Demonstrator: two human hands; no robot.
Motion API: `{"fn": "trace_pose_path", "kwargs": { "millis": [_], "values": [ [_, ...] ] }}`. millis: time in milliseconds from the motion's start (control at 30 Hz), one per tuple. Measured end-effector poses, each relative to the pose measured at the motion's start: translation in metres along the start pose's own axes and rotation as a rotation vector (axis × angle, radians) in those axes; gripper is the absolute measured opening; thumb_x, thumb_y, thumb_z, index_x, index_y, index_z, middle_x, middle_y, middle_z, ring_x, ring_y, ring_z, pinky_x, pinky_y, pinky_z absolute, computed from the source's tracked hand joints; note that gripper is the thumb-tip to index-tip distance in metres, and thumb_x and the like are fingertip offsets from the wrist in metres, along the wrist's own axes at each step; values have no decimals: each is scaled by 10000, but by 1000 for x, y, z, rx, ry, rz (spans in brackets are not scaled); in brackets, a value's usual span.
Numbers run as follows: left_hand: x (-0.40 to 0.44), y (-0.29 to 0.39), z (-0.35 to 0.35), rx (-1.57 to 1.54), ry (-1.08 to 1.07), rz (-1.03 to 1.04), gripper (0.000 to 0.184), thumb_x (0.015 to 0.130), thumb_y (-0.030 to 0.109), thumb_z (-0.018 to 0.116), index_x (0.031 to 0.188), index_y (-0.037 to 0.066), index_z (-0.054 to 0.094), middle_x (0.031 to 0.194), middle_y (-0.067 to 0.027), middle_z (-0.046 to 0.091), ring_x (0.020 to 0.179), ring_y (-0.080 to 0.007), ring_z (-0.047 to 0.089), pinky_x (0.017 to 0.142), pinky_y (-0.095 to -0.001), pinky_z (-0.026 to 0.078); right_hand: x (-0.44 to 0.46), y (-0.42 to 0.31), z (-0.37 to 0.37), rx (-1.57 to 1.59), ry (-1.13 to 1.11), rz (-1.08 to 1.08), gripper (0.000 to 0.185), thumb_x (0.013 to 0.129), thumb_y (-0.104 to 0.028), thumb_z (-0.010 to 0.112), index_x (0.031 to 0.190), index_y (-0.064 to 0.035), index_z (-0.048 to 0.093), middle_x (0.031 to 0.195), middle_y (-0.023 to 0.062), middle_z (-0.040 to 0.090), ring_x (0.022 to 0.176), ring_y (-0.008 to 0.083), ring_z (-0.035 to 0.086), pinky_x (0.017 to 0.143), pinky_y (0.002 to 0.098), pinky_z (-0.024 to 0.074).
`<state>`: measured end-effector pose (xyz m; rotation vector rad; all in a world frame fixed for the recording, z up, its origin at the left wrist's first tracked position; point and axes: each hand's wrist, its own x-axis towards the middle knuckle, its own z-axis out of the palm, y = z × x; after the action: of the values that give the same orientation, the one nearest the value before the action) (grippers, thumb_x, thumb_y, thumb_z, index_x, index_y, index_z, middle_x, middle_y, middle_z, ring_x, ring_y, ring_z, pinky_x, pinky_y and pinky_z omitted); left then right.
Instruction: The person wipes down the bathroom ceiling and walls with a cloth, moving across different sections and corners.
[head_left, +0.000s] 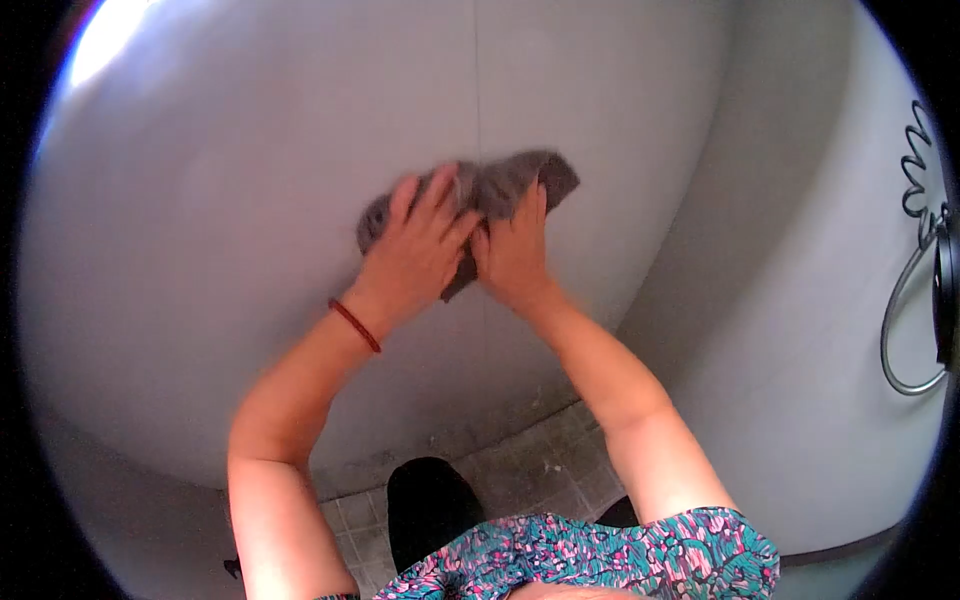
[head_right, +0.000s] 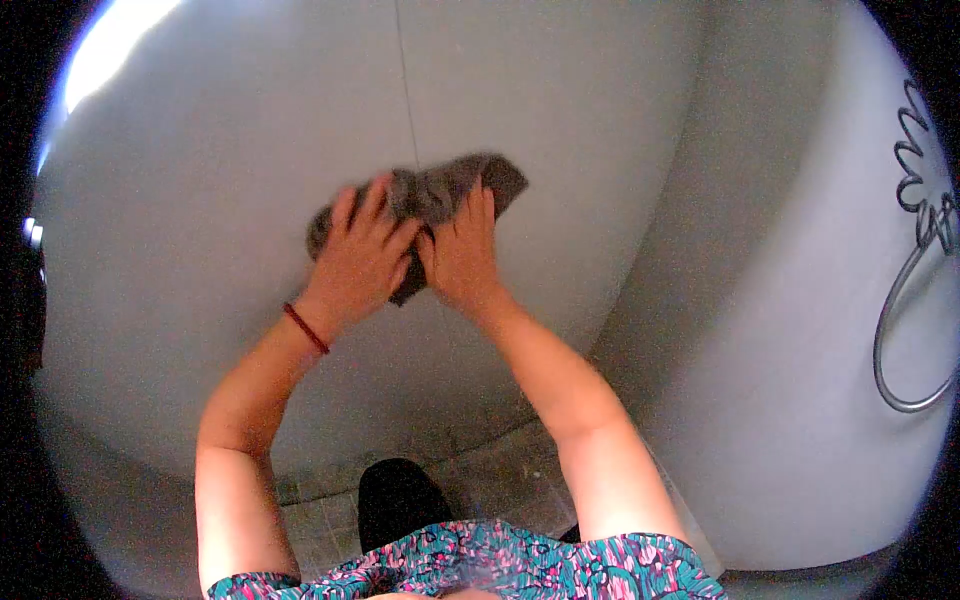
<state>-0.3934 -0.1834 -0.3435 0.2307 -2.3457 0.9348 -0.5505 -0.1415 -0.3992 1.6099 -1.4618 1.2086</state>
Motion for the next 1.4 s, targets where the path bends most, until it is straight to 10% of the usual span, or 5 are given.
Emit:
{"fn": "trace_pose_path", "kwargs": {
  "millis": [133,367,1400],
  "values": [
    [-55,1,-58,-18,10,34,418,772,256,604,1145,84,529,1264,-140,472,1310,-309,289,1067,-520,152,-10,-74,-37,-22,31,-48,461,835,-162,506,1238,44,421,1306,299,340,1257,517,225,1033,604,162],
    [-55,-219,-64,76,296,-140,439,779,223,606,1193,100,527,1265,-129,478,1298,-282,306,1067,-528,163,196,-143,80,-17,298,-205,421,790,-76,531,1179,65,450,1241,298,417,1194,500,332,1039,533,235],
    [-54,-199,-71,132,299,-76,502,789,302,601,1235,97,494,1243,-102,479,1316,-258,271,1075,-514,145,206,-142,44,-189,313,-252,465,669,-62,576,1063,157,462,1100,344,489,1094,513,412,981,523,315]
  ]
}}
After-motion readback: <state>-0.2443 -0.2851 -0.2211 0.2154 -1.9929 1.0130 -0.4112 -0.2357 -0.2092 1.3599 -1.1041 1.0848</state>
